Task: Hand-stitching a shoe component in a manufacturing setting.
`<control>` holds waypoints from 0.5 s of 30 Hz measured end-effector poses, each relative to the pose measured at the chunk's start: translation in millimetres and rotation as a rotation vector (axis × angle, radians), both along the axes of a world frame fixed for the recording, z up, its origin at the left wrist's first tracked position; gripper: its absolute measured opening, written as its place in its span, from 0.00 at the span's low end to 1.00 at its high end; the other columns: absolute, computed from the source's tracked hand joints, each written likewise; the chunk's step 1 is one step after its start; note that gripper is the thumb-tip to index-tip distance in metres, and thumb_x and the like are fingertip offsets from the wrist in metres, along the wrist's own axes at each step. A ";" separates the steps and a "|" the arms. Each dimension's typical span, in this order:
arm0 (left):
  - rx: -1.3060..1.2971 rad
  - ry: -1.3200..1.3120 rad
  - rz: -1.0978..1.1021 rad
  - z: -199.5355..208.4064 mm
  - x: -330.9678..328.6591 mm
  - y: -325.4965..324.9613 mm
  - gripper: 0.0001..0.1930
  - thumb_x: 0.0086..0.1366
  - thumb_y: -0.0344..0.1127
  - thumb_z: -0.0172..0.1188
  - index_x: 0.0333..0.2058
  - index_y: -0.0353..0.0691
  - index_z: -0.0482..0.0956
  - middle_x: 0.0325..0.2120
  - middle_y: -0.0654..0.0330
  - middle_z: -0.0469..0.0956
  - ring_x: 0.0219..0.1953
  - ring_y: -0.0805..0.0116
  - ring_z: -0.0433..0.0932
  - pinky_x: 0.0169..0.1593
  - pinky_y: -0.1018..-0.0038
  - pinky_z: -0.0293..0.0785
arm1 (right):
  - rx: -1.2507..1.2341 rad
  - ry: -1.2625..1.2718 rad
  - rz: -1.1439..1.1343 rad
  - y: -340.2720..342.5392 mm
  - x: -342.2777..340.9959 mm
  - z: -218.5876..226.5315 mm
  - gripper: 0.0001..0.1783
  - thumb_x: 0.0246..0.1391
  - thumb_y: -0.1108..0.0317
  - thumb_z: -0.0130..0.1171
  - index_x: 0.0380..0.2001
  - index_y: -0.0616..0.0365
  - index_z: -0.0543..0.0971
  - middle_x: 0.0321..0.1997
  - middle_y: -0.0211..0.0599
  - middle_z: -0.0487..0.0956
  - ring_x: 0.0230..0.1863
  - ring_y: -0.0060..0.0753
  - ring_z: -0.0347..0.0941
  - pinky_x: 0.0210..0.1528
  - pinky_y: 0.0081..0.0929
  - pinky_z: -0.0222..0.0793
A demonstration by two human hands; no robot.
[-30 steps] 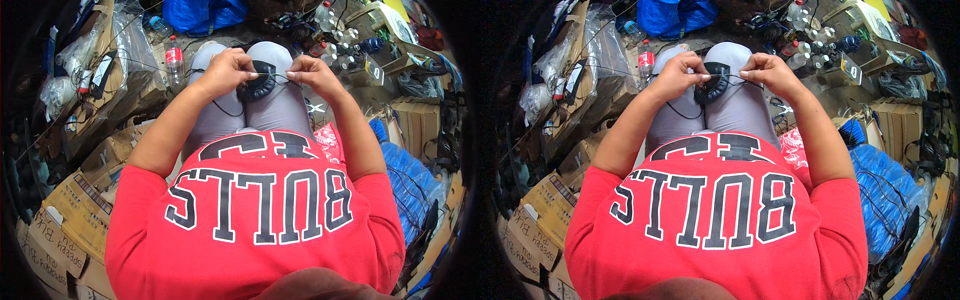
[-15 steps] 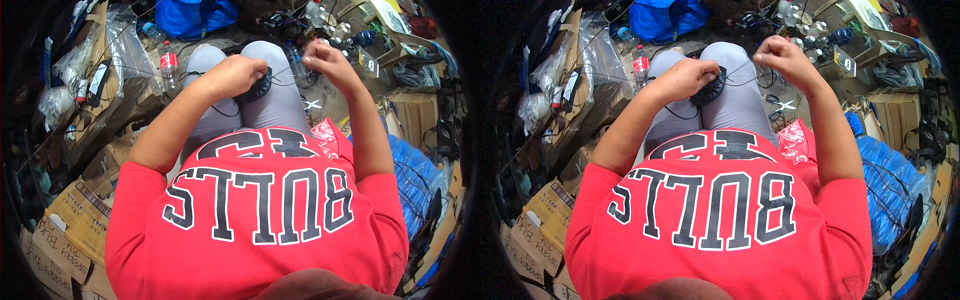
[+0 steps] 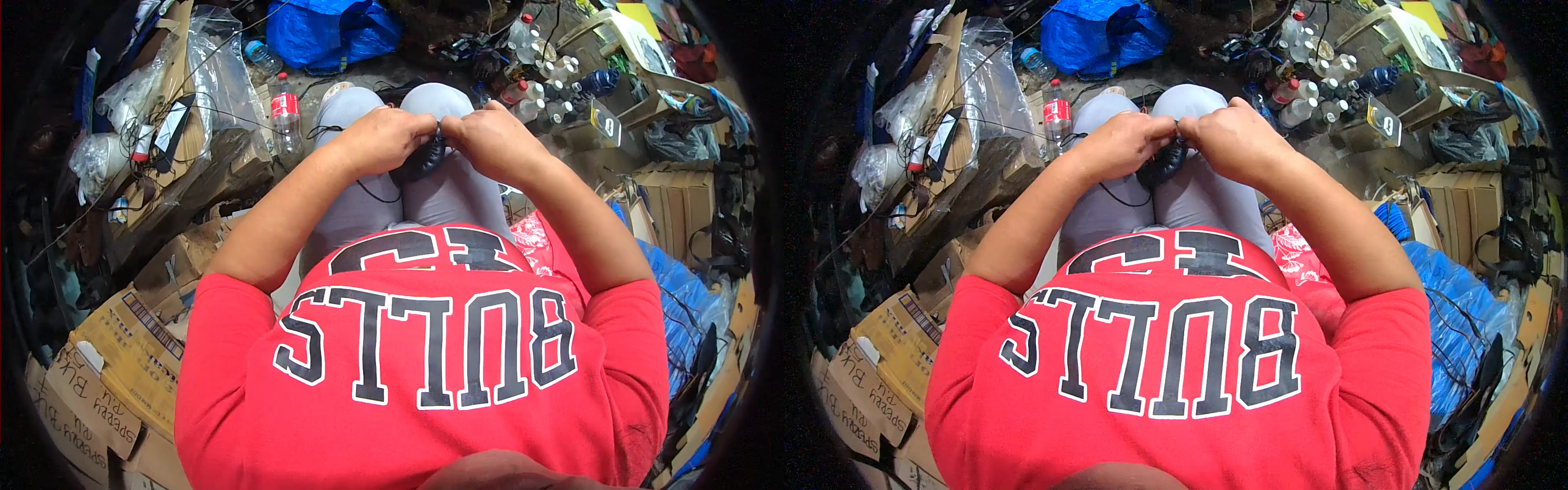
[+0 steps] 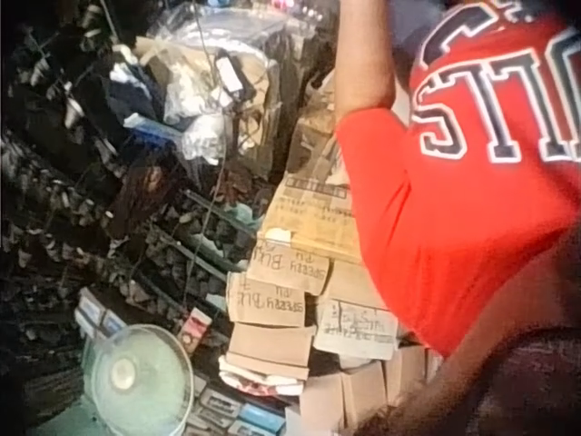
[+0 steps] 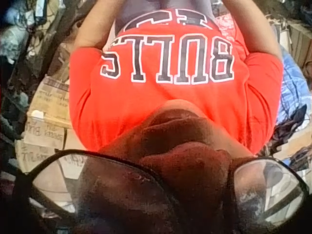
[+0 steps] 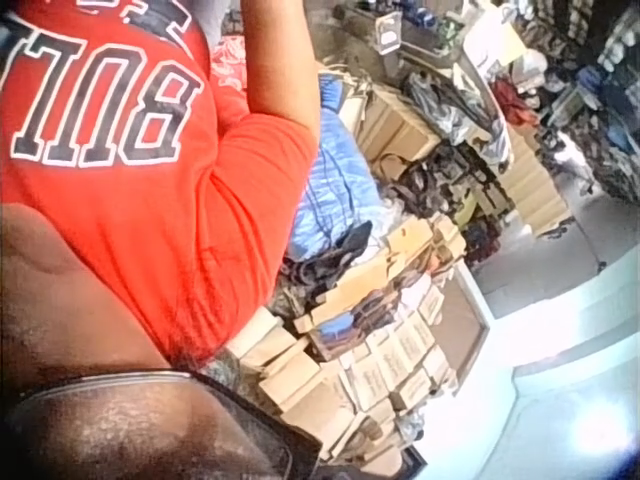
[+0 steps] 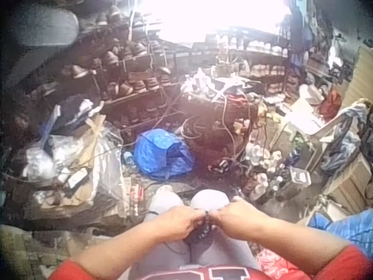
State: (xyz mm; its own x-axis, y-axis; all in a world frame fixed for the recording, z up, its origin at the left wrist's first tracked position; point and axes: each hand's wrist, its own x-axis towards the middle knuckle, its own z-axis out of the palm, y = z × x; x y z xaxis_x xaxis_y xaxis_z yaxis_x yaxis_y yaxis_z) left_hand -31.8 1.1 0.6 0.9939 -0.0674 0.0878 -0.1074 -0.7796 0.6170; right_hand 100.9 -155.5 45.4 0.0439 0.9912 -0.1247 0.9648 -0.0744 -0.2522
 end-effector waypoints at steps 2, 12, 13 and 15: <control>0.027 0.005 -0.009 0.1 -9.3 7.2 0.05 0.56 0.29 0.53 0.32 0.38 0.71 0.25 0.49 0.74 0.31 0.47 0.74 0.34 0.60 0.68 | 0.006 0.031 0.004 -1.5 2.6 -2.9 0.04 0.47 0.71 0.52 0.29 0.52 0.75 0.24 0.39 0.78 0.31 0.44 0.75 0.41 0.38 0.63; -0.555 0.024 0.670 36.6 -153.9 110.5 0.04 0.60 0.30 0.54 0.31 0.36 0.75 0.25 0.65 0.74 0.29 0.75 0.70 0.36 0.79 0.66 | 0.300 1.161 -0.802 -118.5 104.4 -42.0 0.05 0.53 0.69 0.57 0.31 0.59 0.77 0.25 0.27 0.75 0.26 0.21 0.68 0.32 0.21 0.65; -0.665 -0.072 0.651 51.6 -150.7 115.6 0.06 0.61 0.32 0.54 0.30 0.36 0.75 0.26 0.67 0.73 0.30 0.77 0.70 0.36 0.80 0.65 | 0.499 1.413 -0.785 -111.4 106.0 -39.9 0.06 0.53 0.69 0.57 0.32 0.58 0.77 0.27 0.28 0.75 0.28 0.22 0.69 0.35 0.22 0.66; -0.916 -0.349 0.341 67.7 -123.6 117.3 0.08 0.62 0.34 0.54 0.29 0.36 0.75 0.25 0.64 0.73 0.30 0.77 0.69 0.36 0.82 0.65 | 0.762 1.834 -0.584 -78.7 98.6 -35.1 0.07 0.55 0.68 0.55 0.36 0.57 0.76 0.30 0.31 0.76 0.34 0.25 0.71 0.42 0.28 0.65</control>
State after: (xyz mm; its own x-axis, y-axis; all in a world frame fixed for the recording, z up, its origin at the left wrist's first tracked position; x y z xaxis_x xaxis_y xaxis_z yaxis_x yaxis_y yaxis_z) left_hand -155.4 118.5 68.3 0.8569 0.4506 0.2504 -0.2557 -0.0503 0.9654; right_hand 199.5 -234.2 10.3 0.6336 0.7725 -0.0423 -0.4805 0.3501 -0.8041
